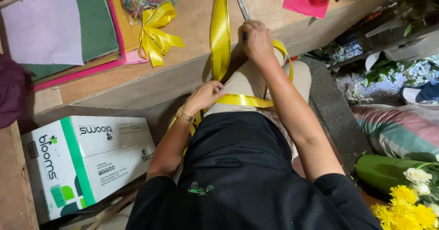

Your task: The person ties a yellow ribbon bow by hand, using shears to cut the ribbon and then repeatedly folding and layering the loops to form the bow shape.

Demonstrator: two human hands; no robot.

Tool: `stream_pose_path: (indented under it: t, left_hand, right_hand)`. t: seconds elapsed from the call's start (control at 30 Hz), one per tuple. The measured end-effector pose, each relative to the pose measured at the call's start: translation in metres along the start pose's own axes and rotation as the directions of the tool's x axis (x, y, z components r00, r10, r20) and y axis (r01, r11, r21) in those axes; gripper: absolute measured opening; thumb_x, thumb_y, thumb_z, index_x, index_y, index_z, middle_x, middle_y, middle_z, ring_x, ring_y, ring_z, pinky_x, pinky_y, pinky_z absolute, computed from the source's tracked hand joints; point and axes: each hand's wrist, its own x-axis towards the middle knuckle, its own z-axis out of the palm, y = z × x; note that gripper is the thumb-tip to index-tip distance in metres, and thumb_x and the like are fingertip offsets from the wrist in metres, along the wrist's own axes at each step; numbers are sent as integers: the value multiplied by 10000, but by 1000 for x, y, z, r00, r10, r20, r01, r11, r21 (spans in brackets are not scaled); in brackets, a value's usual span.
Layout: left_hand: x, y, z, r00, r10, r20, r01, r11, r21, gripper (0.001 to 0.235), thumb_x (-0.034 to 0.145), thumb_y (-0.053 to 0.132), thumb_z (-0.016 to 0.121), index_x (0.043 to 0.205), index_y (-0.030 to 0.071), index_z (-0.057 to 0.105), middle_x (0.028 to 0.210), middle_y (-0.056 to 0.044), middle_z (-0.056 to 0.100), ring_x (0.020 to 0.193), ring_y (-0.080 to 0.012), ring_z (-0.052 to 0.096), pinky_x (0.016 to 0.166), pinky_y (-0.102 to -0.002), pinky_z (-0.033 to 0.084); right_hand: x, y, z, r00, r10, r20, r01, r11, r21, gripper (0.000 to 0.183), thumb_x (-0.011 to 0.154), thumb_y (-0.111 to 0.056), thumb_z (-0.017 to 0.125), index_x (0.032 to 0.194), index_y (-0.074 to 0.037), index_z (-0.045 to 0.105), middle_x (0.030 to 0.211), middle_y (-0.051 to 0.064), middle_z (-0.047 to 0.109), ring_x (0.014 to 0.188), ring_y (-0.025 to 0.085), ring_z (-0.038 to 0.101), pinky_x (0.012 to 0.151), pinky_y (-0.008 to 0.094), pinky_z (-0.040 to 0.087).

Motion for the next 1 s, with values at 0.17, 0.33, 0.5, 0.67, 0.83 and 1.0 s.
stream_pose_path:
  t: [0.17,0.33,0.5,0.67,0.83,1.0]
  left_hand:
    - [-11,5,-3,998,4,66,-10,996,92,465,910,360,720,1287,106,624,1341,-97,653,1198,-244,644,1011,-401,507]
    - [-19,9,-5,998,57,22,-59,991,120,342,896,334,752,1164,128,702,1255,-82,700,1144,-262,663,944,-404,497]
    - [-22,36,-10,965,254,-64,-259,962,-89,316,989,318,632,1118,43,719,1111,-247,691,1135,-460,628,989,-537,494]
    - [-10,62,8,980,199,2,-155,769,-620,569,1037,551,354,1378,130,528,1375,-263,495,1329,-457,395,1107,-599,312]
    - [-4,73,6,959,263,-106,-119,33,-992,756,1057,470,519,1601,64,186,1479,-383,423,1351,-498,484,1124,-638,400]
    - [-15,71,-11,814,309,-492,-554,155,-818,485,1004,112,625,1448,41,443,1195,-247,687,942,-242,754,792,-346,671]
  right_hand:
    - [-3,2,-29,990,98,-102,-76,978,196,174,971,-150,629,1036,-18,723,988,182,750,901,416,664,763,516,518]
    - [-78,28,-60,877,434,-207,-435,900,43,276,941,-219,719,1162,-92,614,1139,138,686,1047,363,636,898,467,457]
    - [-134,36,-70,733,648,208,-670,741,50,233,953,-176,640,1150,-132,755,974,211,751,1031,467,693,869,588,529]
    - [-134,-49,-117,851,287,439,-485,748,453,490,773,32,640,1247,-69,713,1074,265,736,1084,471,681,948,554,514]
    - [-128,-85,-143,849,-97,519,-324,680,658,462,786,-22,721,1246,-54,690,1057,236,753,1010,410,718,883,533,541]
    - [-119,-108,-151,731,-400,553,-200,649,734,684,744,-266,877,1333,-24,629,1141,247,689,1063,478,670,930,609,523]
